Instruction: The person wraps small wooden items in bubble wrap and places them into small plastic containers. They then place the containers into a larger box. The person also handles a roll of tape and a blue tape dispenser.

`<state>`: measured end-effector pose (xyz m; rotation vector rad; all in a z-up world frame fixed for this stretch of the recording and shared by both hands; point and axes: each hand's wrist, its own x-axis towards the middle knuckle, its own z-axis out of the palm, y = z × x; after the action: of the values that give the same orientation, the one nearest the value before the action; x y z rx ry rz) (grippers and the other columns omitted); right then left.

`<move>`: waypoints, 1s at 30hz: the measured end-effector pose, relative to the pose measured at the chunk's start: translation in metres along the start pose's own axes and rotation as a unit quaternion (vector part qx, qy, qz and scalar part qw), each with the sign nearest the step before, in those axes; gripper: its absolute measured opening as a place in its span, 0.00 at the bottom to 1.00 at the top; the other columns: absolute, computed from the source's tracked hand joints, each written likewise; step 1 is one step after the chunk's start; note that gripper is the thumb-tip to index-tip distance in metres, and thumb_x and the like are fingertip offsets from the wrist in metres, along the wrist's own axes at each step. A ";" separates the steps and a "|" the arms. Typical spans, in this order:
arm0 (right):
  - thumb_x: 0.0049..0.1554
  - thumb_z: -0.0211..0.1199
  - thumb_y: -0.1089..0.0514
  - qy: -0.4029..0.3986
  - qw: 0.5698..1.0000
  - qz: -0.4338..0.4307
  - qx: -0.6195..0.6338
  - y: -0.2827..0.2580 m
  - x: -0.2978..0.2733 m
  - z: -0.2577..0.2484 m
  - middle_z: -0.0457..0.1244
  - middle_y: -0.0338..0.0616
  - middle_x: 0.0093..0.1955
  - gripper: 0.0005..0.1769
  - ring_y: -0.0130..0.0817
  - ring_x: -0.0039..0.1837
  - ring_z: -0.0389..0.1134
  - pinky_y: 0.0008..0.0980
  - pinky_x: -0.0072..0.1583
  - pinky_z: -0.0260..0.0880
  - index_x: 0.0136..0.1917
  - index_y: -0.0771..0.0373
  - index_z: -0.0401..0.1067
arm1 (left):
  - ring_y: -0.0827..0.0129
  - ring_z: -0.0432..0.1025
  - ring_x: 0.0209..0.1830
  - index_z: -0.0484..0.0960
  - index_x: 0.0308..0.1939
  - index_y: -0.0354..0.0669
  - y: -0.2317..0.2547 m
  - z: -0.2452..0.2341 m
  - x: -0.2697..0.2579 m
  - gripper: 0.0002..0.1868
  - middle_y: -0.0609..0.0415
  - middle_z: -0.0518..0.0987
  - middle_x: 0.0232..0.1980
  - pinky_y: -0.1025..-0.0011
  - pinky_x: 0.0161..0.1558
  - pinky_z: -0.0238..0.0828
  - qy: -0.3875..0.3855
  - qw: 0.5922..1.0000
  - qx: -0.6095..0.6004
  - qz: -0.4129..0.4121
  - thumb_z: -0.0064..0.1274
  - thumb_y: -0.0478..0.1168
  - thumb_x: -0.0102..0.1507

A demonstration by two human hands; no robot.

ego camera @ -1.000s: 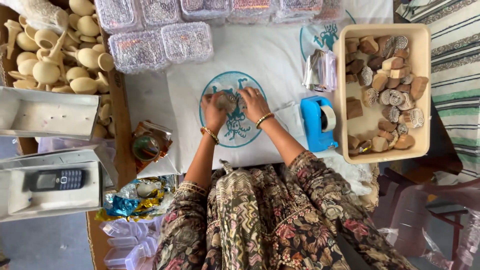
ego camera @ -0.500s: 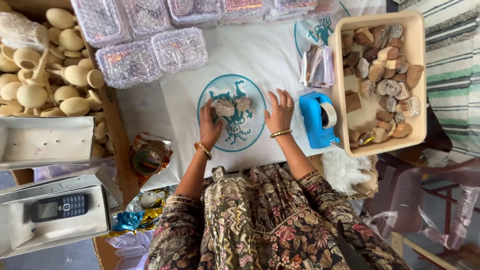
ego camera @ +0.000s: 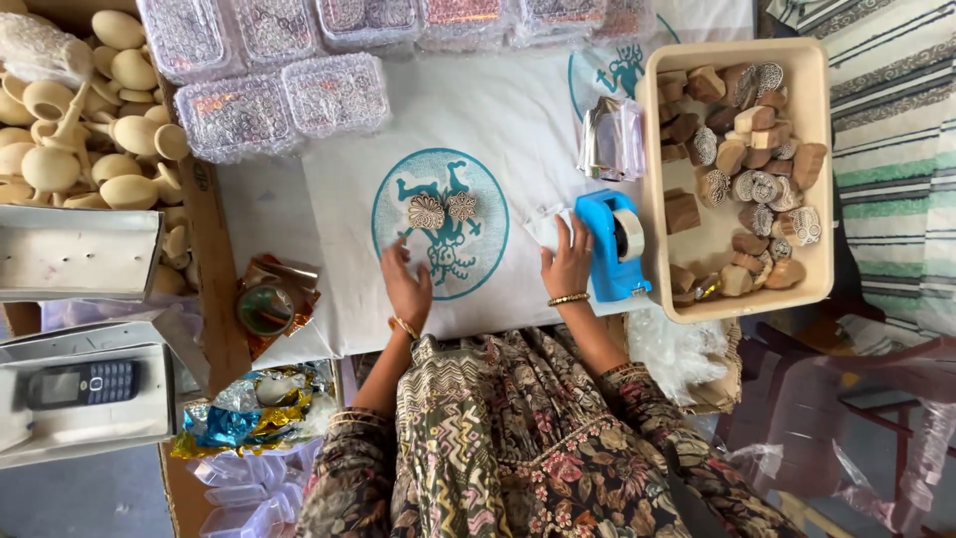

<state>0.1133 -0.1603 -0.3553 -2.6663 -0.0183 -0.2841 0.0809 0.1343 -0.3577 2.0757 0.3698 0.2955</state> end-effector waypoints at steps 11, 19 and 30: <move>0.52 0.69 0.67 -0.042 0.999 0.013 -0.022 0.036 -0.009 0.026 0.55 0.59 0.74 0.41 0.61 0.72 0.56 0.55 0.68 0.61 0.76 0.50 0.61 | 0.47 0.65 0.60 0.70 0.68 0.41 0.033 0.025 -0.044 0.33 0.42 0.72 0.58 0.51 0.59 0.59 -0.056 0.981 0.148 0.113 0.57 0.31 0.57; 0.48 0.67 0.68 -0.049 0.988 0.048 0.137 0.048 -0.002 0.048 0.62 0.57 0.67 0.48 0.57 0.66 0.63 0.50 0.65 0.64 0.79 0.57 0.54 | 0.52 0.54 0.77 0.72 0.66 0.54 0.076 0.087 -0.059 0.26 0.47 0.64 0.75 0.46 0.73 0.44 -0.281 0.901 0.239 0.229 0.55 0.43 0.62; 0.56 0.57 0.58 -0.077 0.986 0.003 0.150 0.053 -0.003 0.044 0.62 0.52 0.57 0.30 0.54 0.60 0.62 0.50 0.61 0.63 0.72 0.56 0.66 | 0.59 0.44 0.83 0.62 0.76 0.58 -0.038 0.014 -0.053 0.36 0.54 0.55 0.82 0.52 0.78 0.34 -0.235 0.904 0.331 0.138 0.53 0.52 0.64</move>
<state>0.1219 -0.1881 -0.4173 -2.3815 -0.0947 -0.0655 0.0313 0.1216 -0.4007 2.7781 -0.1524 -0.2097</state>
